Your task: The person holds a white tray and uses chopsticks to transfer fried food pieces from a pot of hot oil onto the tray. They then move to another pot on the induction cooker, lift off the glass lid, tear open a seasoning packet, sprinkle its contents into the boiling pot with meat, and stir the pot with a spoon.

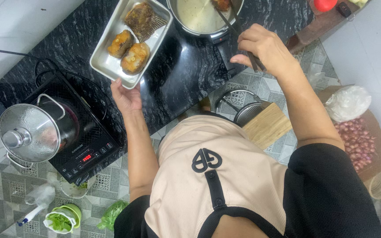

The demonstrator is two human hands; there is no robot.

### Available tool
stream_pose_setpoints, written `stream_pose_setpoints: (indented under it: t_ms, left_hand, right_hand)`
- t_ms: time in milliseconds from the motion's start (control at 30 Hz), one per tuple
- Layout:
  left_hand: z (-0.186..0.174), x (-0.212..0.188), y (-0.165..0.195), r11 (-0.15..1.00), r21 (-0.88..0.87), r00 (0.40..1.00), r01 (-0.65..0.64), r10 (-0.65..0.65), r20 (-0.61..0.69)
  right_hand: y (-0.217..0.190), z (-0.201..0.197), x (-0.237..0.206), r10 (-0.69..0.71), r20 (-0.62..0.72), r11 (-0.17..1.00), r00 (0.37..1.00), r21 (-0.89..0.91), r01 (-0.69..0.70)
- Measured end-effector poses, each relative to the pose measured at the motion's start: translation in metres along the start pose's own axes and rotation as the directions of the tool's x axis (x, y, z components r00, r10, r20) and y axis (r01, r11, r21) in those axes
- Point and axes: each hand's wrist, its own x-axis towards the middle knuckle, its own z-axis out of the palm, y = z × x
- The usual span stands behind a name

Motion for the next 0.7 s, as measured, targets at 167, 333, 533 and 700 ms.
stream_pose_setpoints:
  t_ms: [167,333,533,700]
  left_hand:
    - [0.004,0.000,-0.002,0.999,0.039,0.997,-0.004,0.007,-0.071]
    - [0.004,-0.002,-0.002,1.000,-0.030,1.000,0.006,-0.007,-0.024]
    - [-0.002,-0.003,0.000,0.999,-0.028,1.000,-0.016,0.016,-0.008]
    - [-0.008,-0.003,0.002,0.999,-0.031,1.000,-0.015,0.014,-0.014]
  right_hand:
    - [0.026,0.017,-0.005,-0.021,-0.090,0.999,0.996,0.026,0.024]
    - [0.096,0.034,-0.020,0.187,-0.521,0.948,0.833,0.318,-0.015]
    - [0.163,0.031,-0.040,0.779,-0.524,0.494,0.345,0.851,0.177]
    - [0.164,0.034,-0.046,0.725,-0.569,0.606,0.388,0.795,0.033]
